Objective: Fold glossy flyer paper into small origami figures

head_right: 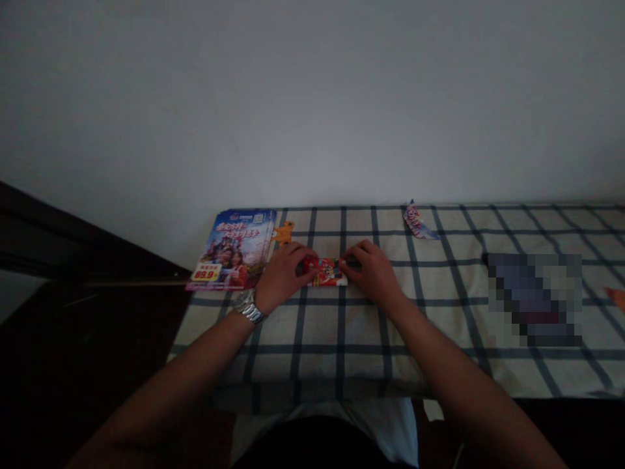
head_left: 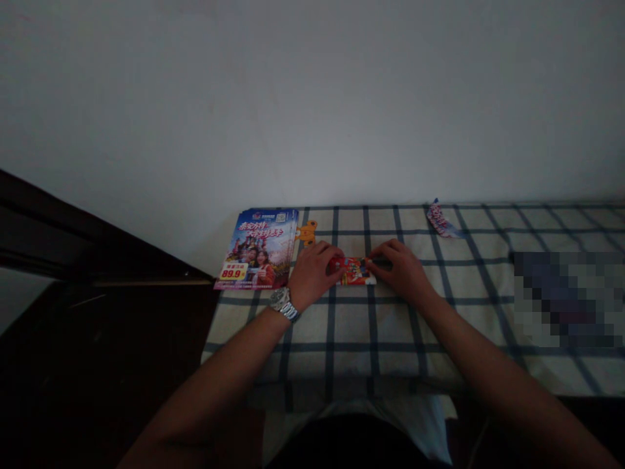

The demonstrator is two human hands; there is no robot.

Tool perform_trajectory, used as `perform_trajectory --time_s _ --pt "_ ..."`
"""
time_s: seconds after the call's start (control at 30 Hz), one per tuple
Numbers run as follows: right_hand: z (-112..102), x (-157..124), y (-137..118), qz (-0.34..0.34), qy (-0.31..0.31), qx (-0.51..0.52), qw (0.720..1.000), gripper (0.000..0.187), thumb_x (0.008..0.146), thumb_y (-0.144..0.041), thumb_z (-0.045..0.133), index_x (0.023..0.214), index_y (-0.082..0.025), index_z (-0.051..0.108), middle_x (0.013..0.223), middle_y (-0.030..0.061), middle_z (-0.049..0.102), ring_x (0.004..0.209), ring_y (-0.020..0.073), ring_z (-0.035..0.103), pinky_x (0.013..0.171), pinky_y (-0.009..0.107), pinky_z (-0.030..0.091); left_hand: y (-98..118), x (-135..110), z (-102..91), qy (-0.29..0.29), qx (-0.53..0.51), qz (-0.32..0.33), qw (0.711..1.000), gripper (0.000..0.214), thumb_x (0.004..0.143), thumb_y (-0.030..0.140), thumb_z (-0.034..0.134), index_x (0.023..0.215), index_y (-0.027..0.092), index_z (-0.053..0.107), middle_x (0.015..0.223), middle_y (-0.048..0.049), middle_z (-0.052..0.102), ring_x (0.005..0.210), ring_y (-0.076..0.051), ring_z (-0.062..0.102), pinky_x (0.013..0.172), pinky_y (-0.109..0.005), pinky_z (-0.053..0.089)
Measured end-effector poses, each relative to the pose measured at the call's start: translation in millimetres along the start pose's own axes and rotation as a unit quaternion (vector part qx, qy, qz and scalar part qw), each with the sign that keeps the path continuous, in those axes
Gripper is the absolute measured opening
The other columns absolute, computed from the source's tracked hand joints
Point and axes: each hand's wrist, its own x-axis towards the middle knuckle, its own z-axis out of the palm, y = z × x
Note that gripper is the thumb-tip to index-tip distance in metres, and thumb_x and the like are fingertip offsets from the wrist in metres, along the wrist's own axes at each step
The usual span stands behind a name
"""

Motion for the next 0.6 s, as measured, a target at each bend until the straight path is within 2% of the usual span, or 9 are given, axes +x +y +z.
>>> perform_trajectory --time_s 0.6 --pt "0.8 -0.4 1.2 -0.013 0.003 -0.006 1.0 0.012 0.093 -0.033 0.069 0.096 -0.023 0.074 0.098 0.0072 0.064 0.093 0.0247 0.064 0.084 0.041 0.054 -0.5 0.7 0.1 -0.001 -0.006 -0.006 1.0 0.021 0.09 0.031 0.073 0.109 0.025 0.067 0.111 -0.0048 0.063 0.107 -0.026 0.059 0.097 -0.043 0.047"
